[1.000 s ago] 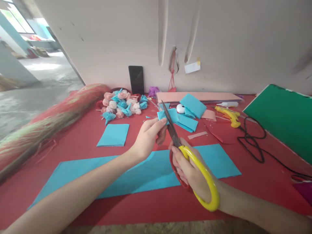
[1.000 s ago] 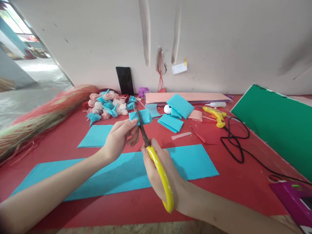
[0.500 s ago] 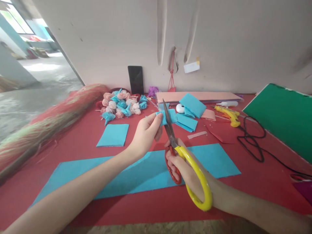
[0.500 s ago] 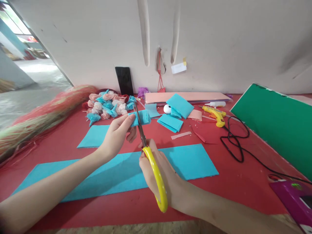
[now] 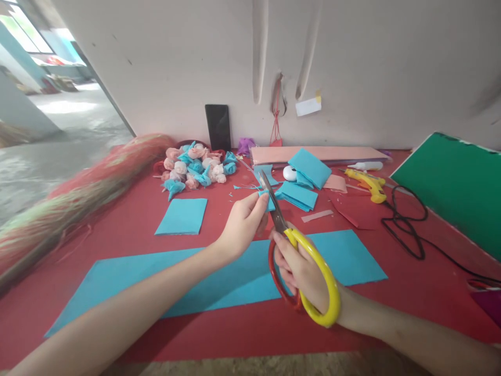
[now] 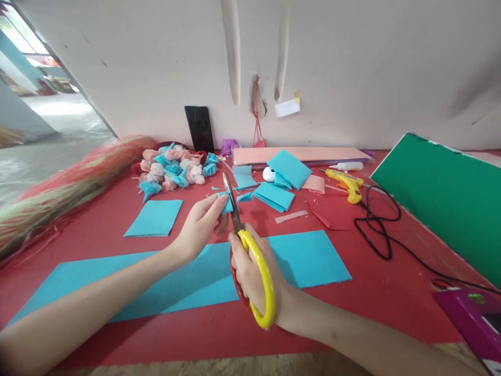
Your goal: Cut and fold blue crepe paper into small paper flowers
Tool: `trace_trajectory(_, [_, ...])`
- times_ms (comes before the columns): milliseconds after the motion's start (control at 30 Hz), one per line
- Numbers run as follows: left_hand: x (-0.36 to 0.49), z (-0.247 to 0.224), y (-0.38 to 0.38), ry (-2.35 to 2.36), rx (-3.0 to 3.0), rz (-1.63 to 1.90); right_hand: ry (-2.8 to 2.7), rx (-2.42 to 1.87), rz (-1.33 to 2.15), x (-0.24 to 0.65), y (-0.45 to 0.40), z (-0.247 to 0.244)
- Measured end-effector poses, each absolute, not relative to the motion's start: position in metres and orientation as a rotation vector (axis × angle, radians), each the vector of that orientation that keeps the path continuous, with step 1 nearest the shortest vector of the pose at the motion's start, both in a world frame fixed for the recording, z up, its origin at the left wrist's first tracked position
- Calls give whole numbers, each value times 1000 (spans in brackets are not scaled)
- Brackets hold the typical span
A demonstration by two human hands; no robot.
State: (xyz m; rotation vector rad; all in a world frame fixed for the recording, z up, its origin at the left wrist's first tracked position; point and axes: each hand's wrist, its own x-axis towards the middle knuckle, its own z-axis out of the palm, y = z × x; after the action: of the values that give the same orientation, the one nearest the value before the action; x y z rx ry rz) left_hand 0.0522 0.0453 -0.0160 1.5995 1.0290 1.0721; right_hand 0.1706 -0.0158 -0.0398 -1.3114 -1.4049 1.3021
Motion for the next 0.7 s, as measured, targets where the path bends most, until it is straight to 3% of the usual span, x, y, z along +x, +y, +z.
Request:
trace_trajectory(267, [46,-2,46,946,1586,1087,-1270,-1210,1607,181,-1,-29])
trace_trajectory(700, [42,28,30,631,1398,1021,-1412,-1103,1225,200,-6,23])
